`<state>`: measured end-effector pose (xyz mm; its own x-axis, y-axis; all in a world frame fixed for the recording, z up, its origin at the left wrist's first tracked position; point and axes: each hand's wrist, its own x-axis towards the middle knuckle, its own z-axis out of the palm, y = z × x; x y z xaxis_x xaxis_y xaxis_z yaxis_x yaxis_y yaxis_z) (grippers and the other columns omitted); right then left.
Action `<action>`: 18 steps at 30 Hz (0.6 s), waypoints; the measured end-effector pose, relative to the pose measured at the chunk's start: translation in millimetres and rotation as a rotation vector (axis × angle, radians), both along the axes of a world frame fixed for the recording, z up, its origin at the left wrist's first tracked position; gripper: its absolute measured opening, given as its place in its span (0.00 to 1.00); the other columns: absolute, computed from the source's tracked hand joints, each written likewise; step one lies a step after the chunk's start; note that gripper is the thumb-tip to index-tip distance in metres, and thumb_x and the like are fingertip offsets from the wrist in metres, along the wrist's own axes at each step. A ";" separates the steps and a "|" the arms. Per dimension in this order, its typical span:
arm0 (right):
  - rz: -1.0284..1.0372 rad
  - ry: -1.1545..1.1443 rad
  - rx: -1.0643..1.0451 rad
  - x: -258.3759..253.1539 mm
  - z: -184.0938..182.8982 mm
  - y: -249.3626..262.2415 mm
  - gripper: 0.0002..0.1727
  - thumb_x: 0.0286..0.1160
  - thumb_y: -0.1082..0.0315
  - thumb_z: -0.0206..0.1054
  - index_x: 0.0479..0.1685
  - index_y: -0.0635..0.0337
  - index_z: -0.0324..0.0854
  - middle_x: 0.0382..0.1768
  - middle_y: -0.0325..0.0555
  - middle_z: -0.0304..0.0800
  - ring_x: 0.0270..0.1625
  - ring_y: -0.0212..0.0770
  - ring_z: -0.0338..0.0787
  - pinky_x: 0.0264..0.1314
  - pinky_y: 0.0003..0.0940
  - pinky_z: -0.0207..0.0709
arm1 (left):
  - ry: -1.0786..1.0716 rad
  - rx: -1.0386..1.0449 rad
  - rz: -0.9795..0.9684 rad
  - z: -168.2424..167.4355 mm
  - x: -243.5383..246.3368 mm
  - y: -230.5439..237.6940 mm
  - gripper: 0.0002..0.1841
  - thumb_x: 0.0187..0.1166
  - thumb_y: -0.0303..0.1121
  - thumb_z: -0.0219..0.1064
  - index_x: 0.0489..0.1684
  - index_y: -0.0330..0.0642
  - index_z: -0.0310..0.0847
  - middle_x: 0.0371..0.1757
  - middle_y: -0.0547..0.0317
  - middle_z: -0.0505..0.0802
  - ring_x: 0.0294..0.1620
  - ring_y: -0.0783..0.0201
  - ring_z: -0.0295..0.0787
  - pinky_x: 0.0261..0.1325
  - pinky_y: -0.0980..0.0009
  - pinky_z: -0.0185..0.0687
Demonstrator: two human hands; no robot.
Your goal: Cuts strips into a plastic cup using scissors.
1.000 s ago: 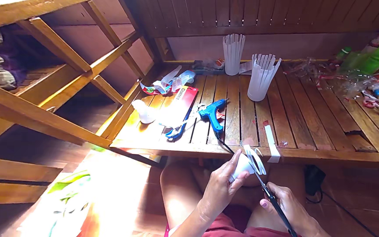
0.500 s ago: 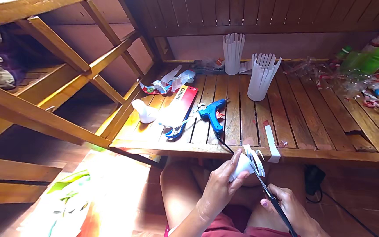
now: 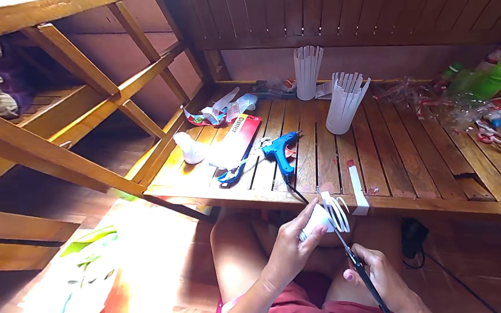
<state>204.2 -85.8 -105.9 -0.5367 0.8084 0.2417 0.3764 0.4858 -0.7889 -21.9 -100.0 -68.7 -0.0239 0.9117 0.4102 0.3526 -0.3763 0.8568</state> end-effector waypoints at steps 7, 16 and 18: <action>-0.021 -0.042 -0.013 0.1 3.3 -0.1 0.41 0.72 0.29 0.57 0.24 0.65 0.80 0.14 0.40 0.72 0.17 0.25 0.69 0.20 0.19 0.61 | 0.190 0.120 0.043 -6.6 1.3 1.5 0.30 0.85 0.44 0.63 0.75 0.25 0.77 0.57 0.43 0.95 0.53 0.68 0.94 0.63 0.76 0.83; -0.028 0.010 0.058 -2.8 2.2 1.5 0.37 0.76 0.35 0.58 0.22 0.65 0.79 0.12 0.39 0.70 0.16 0.22 0.68 0.20 0.16 0.60 | 0.233 0.153 0.057 -1.6 -1.0 5.1 0.30 0.85 0.45 0.62 0.74 0.25 0.77 0.55 0.43 0.95 0.52 0.67 0.94 0.61 0.76 0.84; -0.031 0.013 0.063 -2.4 1.5 1.1 0.36 0.77 0.35 0.59 0.21 0.64 0.78 0.12 0.38 0.69 0.16 0.21 0.67 0.20 0.15 0.59 | 0.240 0.157 0.053 -2.2 -1.8 5.5 0.30 0.85 0.45 0.63 0.74 0.25 0.77 0.55 0.42 0.95 0.51 0.66 0.94 0.61 0.75 0.84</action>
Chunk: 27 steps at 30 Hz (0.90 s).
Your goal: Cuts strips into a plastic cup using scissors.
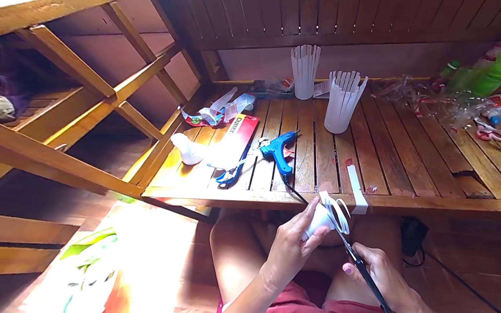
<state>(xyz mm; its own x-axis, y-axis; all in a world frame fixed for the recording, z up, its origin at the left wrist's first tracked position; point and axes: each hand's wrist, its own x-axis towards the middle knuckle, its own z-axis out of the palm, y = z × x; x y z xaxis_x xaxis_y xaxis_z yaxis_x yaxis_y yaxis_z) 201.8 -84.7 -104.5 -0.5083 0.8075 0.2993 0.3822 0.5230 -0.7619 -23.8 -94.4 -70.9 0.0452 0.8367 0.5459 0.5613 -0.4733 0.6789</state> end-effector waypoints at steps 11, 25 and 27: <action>0.003 0.030 0.001 0.0 -1.3 -0.8 0.34 0.77 0.38 0.60 0.19 0.63 0.77 0.11 0.37 0.68 0.15 0.19 0.65 0.19 0.13 0.57 | 0.056 0.016 0.008 1.3 -4.2 0.9 0.30 0.85 0.45 0.63 0.74 0.26 0.78 0.51 0.43 0.95 0.48 0.64 0.95 0.57 0.74 0.86; 0.049 -0.045 -0.178 3.9 2.0 -2.2 0.42 0.70 0.27 0.58 0.27 0.67 0.81 0.16 0.39 0.73 0.19 0.23 0.70 0.22 0.19 0.62 | -0.180 -0.084 -0.038 -2.6 3.1 -3.7 0.28 0.83 0.40 0.65 0.72 0.23 0.77 0.61 0.42 0.93 0.58 0.71 0.92 0.66 0.78 0.82; 0.052 -0.081 -0.212 3.9 4.7 -1.4 0.42 0.69 0.26 0.57 0.29 0.66 0.81 0.17 0.39 0.74 0.20 0.25 0.70 0.22 0.21 0.63 | -0.082 -0.014 -0.012 -6.4 2.3 -2.6 0.29 0.84 0.43 0.65 0.72 0.24 0.79 0.57 0.43 0.94 0.55 0.68 0.94 0.64 0.76 0.83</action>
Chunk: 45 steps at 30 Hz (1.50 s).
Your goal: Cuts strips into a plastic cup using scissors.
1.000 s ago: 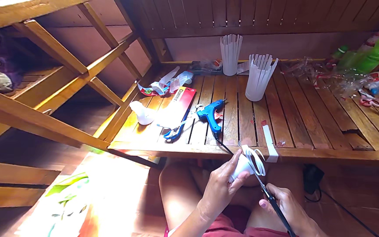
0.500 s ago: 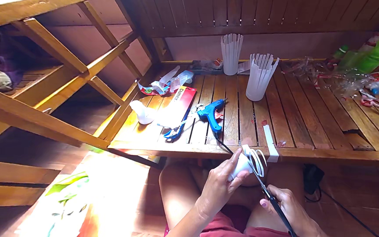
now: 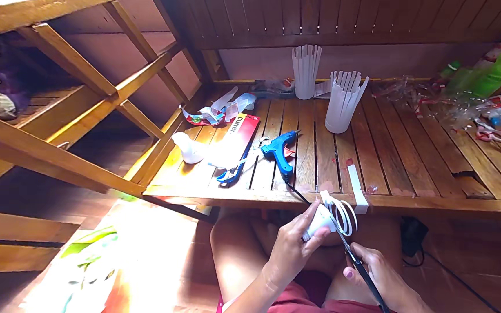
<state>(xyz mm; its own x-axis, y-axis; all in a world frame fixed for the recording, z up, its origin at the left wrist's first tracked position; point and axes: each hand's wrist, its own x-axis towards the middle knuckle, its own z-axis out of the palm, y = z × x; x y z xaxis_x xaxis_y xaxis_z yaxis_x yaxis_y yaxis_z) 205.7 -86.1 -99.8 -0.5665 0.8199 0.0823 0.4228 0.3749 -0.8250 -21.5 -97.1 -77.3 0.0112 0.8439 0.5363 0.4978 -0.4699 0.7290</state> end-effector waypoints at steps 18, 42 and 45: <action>-0.023 0.108 0.146 -6.0 -4.7 2.1 0.36 0.77 0.34 0.58 0.22 0.63 0.77 0.12 0.36 0.68 0.15 0.19 0.66 0.19 0.13 0.59 | 0.130 0.087 0.039 4.0 -6.0 3.3 0.29 0.84 0.45 0.64 0.71 0.24 0.79 0.50 0.43 0.95 0.47 0.66 0.94 0.56 0.77 0.86; -0.006 0.126 0.101 -0.8 -11.1 1.1 0.39 0.71 0.30 0.61 0.25 0.65 0.79 0.16 0.38 0.73 0.19 0.19 0.69 0.23 0.14 0.61 | -0.173 -0.123 -0.091 9.8 -3.6 0.5 0.27 0.84 0.38 0.66 0.75 0.24 0.75 0.65 0.45 0.91 0.60 0.76 0.90 0.67 0.80 0.81; -0.004 0.073 0.075 -0.1 -7.3 0.2 0.42 0.71 0.26 0.57 0.27 0.65 0.80 0.16 0.37 0.72 0.19 0.21 0.68 0.22 0.15 0.60 | -0.005 -0.002 -0.049 1.9 -1.6 1.6 0.28 0.84 0.42 0.65 0.73 0.25 0.78 0.58 0.43 0.94 0.55 0.70 0.93 0.64 0.77 0.83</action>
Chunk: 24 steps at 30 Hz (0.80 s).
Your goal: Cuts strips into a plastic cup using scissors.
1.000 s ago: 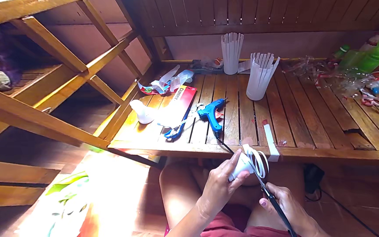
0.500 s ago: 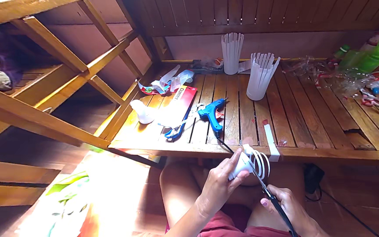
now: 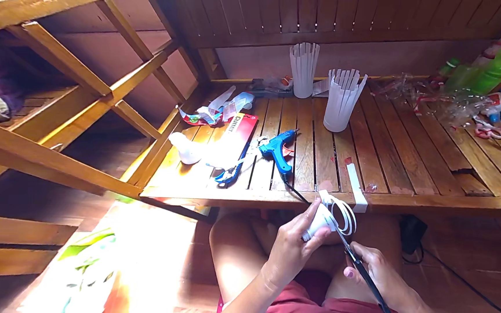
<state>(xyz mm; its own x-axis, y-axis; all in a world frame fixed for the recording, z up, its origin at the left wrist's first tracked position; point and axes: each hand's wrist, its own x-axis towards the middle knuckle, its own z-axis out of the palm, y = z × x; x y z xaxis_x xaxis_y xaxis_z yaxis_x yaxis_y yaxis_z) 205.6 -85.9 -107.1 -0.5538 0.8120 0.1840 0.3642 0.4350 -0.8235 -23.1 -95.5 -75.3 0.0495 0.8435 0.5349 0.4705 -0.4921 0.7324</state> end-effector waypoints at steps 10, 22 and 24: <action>-0.081 -0.002 0.067 -6.6 -3.1 -3.5 0.38 0.74 0.31 0.58 0.23 0.63 0.79 0.13 0.36 0.69 0.17 0.20 0.66 0.20 0.15 0.58 | 0.121 0.085 0.048 -4.3 -0.8 1.2 0.29 0.84 0.44 0.64 0.72 0.24 0.79 0.51 0.43 0.95 0.48 0.67 0.94 0.57 0.77 0.85; -0.086 0.036 0.142 -6.9 -4.8 -3.8 0.34 0.77 0.38 0.59 0.21 0.63 0.78 0.11 0.36 0.68 0.15 0.19 0.65 0.19 0.13 0.57 | 0.126 0.098 0.052 -1.2 -2.0 2.4 0.29 0.83 0.43 0.65 0.73 0.24 0.78 0.50 0.43 0.95 0.47 0.66 0.94 0.57 0.78 0.85; -0.084 0.041 0.143 -6.4 -5.1 -4.3 0.34 0.78 0.38 0.59 0.21 0.63 0.77 0.12 0.37 0.67 0.16 0.19 0.65 0.19 0.13 0.57 | 0.132 0.098 0.052 -1.3 -2.2 2.3 0.29 0.83 0.44 0.65 0.73 0.24 0.78 0.50 0.42 0.95 0.47 0.66 0.94 0.57 0.78 0.85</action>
